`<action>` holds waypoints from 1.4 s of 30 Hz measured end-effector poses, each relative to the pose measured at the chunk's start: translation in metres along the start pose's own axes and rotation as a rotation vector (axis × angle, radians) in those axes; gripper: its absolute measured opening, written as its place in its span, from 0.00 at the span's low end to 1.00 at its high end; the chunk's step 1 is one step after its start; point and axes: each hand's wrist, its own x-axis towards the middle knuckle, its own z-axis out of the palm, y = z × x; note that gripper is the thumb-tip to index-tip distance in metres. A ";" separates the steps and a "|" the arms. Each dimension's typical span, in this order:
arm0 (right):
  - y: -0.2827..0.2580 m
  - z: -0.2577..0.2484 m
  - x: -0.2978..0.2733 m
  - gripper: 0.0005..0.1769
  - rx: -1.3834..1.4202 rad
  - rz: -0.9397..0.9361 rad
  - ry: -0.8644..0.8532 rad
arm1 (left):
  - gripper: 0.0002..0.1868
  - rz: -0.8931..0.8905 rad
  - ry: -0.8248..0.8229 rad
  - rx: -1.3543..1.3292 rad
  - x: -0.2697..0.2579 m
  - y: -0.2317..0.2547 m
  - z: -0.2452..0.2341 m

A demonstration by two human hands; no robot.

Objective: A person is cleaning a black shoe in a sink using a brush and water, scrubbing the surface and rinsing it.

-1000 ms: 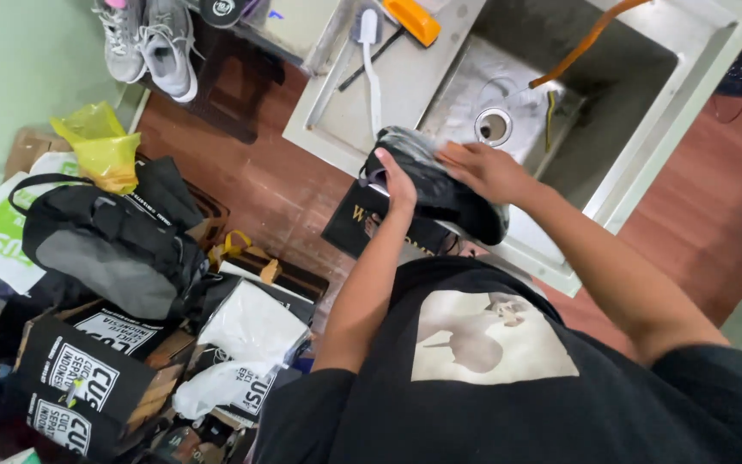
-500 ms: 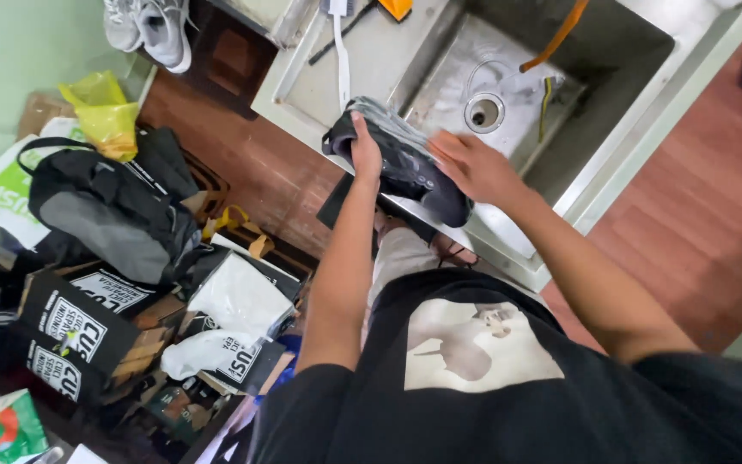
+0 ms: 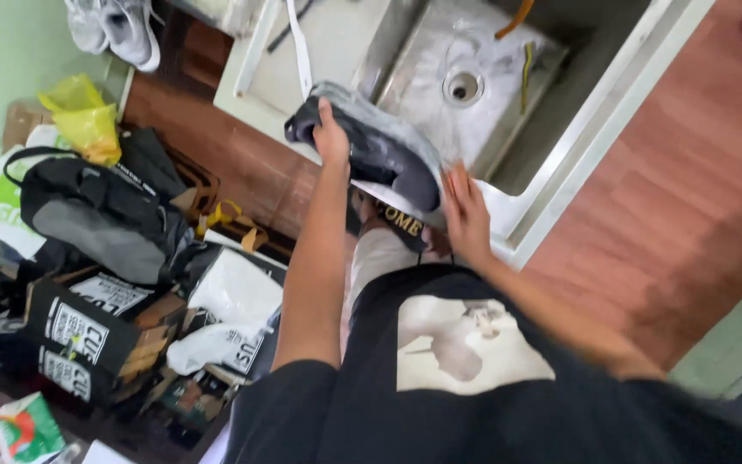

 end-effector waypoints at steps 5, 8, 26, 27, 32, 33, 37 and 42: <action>0.033 0.040 0.016 0.25 0.296 -0.121 0.226 | 0.50 -0.064 0.036 0.099 -0.030 0.021 -0.002; 0.031 0.034 0.069 0.23 0.290 0.211 -0.031 | 0.49 -0.278 0.099 0.063 0.011 0.009 0.009; -0.026 0.074 -0.051 0.28 0.217 0.615 0.511 | 0.44 -0.214 -0.036 0.176 0.028 0.004 -0.002; -0.011 0.070 -0.037 0.28 0.211 0.643 0.507 | 0.44 -0.234 -0.036 0.197 0.042 -0.008 0.004; -0.041 0.077 -0.040 0.29 0.277 0.794 0.589 | 0.45 0.045 0.078 0.231 0.067 -0.036 0.015; -0.039 0.081 -0.042 0.29 0.278 0.758 0.590 | 0.45 0.062 0.081 0.199 0.052 -0.021 0.009; -0.004 0.080 -0.028 0.21 0.391 0.512 0.703 | 0.44 -0.018 -0.103 0.295 0.011 0.012 -0.018; -0.035 0.081 -0.044 0.21 0.550 0.492 0.696 | 0.46 -0.003 -0.140 0.253 0.033 -0.006 -0.014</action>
